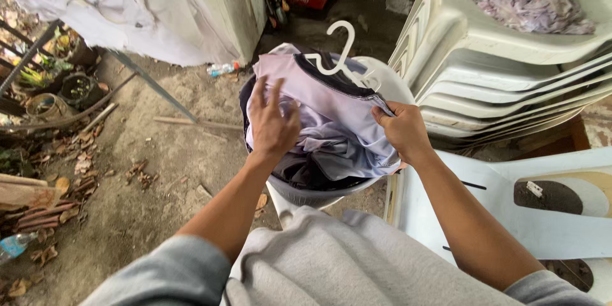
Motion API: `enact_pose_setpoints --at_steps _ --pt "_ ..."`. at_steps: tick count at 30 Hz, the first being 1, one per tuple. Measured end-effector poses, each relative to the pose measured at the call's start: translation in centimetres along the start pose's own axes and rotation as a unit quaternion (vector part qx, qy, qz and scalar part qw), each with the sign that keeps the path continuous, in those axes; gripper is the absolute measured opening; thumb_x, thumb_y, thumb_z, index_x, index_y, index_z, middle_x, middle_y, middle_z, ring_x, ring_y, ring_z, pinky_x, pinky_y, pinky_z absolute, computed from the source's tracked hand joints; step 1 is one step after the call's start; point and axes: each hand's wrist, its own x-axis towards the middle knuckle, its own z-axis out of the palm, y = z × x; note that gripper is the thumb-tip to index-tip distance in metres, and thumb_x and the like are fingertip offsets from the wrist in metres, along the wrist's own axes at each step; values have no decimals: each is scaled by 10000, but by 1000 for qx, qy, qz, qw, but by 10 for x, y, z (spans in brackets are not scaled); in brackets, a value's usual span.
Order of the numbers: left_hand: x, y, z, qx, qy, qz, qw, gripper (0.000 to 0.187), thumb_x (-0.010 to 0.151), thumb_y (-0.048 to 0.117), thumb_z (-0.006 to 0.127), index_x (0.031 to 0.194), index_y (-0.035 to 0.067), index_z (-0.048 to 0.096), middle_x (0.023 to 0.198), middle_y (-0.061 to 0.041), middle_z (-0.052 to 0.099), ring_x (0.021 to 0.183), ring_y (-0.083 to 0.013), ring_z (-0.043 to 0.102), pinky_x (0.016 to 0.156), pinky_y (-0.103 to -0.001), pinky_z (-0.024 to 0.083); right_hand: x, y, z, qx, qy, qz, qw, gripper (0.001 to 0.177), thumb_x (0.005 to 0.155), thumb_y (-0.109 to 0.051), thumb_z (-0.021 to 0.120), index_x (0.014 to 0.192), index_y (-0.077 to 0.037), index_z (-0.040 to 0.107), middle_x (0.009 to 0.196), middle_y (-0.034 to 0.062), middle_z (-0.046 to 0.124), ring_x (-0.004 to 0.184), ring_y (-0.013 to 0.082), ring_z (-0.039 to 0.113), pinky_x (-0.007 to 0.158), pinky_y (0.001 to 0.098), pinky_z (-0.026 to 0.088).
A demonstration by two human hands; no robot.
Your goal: The person takes various items of clothing off a drying rack and places them into a laundry basket.
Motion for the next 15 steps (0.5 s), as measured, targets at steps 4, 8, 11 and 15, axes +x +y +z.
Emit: enact_pose_setpoints --at_steps 4,8,11,15 --pt "11 17 -2 168 -255 -18 952 749 916 452 677 1552 274 324 1657 -137 158 1465 -482 282 1145 -733 227 15 35 1 -9 -27 126 992 249 942 -220 751 976 24 788 732 40 638 650 116 497 617 355 438" --pt "-2 14 1 241 -346 -38 906 877 866 497 681 1599 261 260 1689 -99 153 1436 -432 391 1102 -747 303 4 43 6 -110 -20 175 978 251 884 -230 764 946 13 782 681 109 658 604 192 569 612 401 461" --pt "-3 6 11 248 -368 -57 894 918 884 545 656 1637 283 200 1711 -99 122 1468 -413 366 1135 -742 275 6 34 8 -206 -4 164 965 261 888 -280 735 922 -27 788 675 135 699 625 270 655 667 411 489" --pt "6 7 31 254 -404 -78 875 956 898 680 549 1638 380 23 1726 -66 -82 1521 -402 225 1124 -764 224 -7 27 22 -420 33 -6 907 266 976 -294 631 1054 -66 744 951 148 732 930 367 668 845 481 495"
